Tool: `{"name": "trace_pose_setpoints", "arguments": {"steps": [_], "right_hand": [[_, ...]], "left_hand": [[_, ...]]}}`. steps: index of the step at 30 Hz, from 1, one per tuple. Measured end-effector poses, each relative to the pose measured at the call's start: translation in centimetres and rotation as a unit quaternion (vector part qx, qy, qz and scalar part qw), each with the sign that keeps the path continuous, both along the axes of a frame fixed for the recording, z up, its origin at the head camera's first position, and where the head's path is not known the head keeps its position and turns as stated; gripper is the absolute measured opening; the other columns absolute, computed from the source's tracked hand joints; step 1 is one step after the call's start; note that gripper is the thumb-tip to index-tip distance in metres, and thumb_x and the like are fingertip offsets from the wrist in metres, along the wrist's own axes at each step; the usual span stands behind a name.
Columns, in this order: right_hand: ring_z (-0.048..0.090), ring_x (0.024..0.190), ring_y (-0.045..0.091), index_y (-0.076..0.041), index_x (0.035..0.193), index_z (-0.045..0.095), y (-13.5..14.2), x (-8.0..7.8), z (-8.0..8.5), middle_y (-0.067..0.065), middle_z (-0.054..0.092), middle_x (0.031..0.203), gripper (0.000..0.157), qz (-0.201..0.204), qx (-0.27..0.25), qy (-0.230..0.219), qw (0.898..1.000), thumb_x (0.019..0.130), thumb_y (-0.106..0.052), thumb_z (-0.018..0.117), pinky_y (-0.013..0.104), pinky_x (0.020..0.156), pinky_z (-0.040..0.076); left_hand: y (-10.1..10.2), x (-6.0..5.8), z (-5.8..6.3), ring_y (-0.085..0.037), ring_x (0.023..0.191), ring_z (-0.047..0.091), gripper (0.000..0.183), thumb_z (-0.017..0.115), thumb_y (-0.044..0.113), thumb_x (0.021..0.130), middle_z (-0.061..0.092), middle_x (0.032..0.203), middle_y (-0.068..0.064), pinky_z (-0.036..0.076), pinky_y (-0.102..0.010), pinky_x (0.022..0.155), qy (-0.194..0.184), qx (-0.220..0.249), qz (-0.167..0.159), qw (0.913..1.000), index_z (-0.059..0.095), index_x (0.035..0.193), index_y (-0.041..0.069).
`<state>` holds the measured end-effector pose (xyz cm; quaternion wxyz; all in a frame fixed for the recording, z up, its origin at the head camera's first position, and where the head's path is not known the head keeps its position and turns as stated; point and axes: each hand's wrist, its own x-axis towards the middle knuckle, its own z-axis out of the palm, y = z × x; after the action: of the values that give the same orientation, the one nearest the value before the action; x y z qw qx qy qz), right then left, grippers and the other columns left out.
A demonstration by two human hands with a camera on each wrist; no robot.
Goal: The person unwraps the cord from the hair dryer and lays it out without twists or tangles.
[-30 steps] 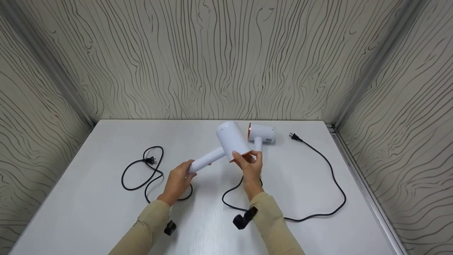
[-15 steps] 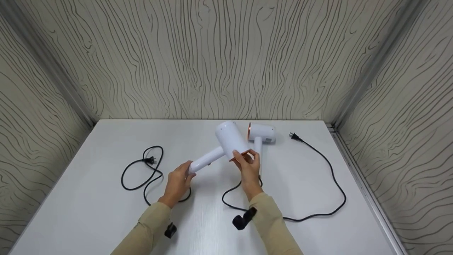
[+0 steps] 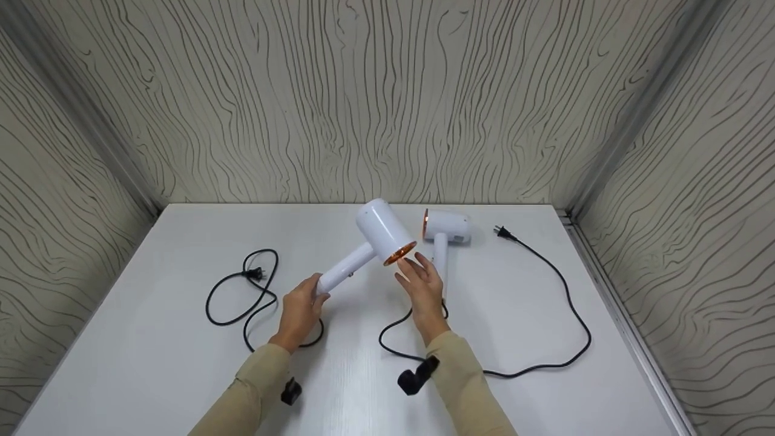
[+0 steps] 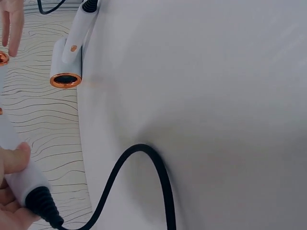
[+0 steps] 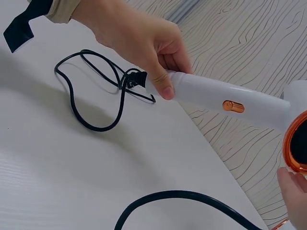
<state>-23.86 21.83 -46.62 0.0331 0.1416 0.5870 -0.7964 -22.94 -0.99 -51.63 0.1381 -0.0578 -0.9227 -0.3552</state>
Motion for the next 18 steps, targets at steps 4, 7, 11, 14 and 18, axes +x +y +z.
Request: {"name": "trace_pose_setpoints", "arguments": {"steps": [4,7,11,14,18], "right_hand": [[0.046,0.135,0.026,-0.002,0.150,0.024,-0.2,-0.1,-0.5,0.018,0.036,0.150,0.067,0.004,0.004,-0.002,1.000,0.097,-0.025,0.057,0.035,0.113,0.043],[0.056,0.125,0.018,0.000,0.148,0.028,-0.8,0.0,-0.9,0.017,0.042,0.146,0.062,0.004,0.017,-0.006,1.000,0.097,-0.024,0.056,0.035,0.112,0.044],[0.063,0.109,0.010,0.003,0.143,0.033,-1.5,0.3,-1.6,0.006,0.059,0.124,0.055,0.001,0.028,-0.016,0.999,0.098,-0.021,0.054,0.031,0.105,0.051],[0.064,0.105,0.010,0.005,0.141,0.036,-2.0,0.3,-1.9,0.005,0.062,0.116,0.051,0.002,0.040,-0.028,0.999,0.099,-0.019,0.052,0.029,0.100,0.054],[0.063,0.110,0.019,0.008,0.138,0.040,-3.1,0.4,-2.4,0.022,0.056,0.132,0.048,0.016,0.079,-0.051,0.995,0.099,-0.019,0.051,0.034,0.102,0.053]], "left_hand": [[-0.2,-0.3,-0.6,-0.030,0.114,0.066,0.042,0.070,0.006,0.085,0.067,0.122,-0.017,0.056,-0.042,0.097,-0.014,0.000,0.003,0.9999,0.057,0.125,0.002],[-0.5,-0.6,-1.2,-0.031,0.111,0.066,0.042,0.071,0.004,0.084,0.067,0.119,-0.019,0.057,-0.041,0.094,-0.018,-0.010,0.004,0.9998,0.058,0.124,0.000],[-0.7,-1.1,-1.7,-0.032,0.106,0.068,0.041,0.073,0.001,0.081,0.069,0.114,-0.021,0.058,-0.038,0.090,-0.020,-0.039,0.017,0.9989,0.060,0.120,-0.003],[-0.8,-1.4,-2.0,-0.031,0.101,0.070,0.038,0.074,-0.001,0.078,0.071,0.109,-0.020,0.060,-0.036,0.085,-0.010,-0.068,0.028,0.9972,0.063,0.115,-0.003],[-0.8,-1.7,-2.2,-0.031,0.098,0.070,0.035,0.073,-0.002,0.078,0.071,0.105,-0.020,0.060,-0.036,0.083,-0.013,-0.076,0.038,0.9963,0.064,0.112,-0.004]]}}
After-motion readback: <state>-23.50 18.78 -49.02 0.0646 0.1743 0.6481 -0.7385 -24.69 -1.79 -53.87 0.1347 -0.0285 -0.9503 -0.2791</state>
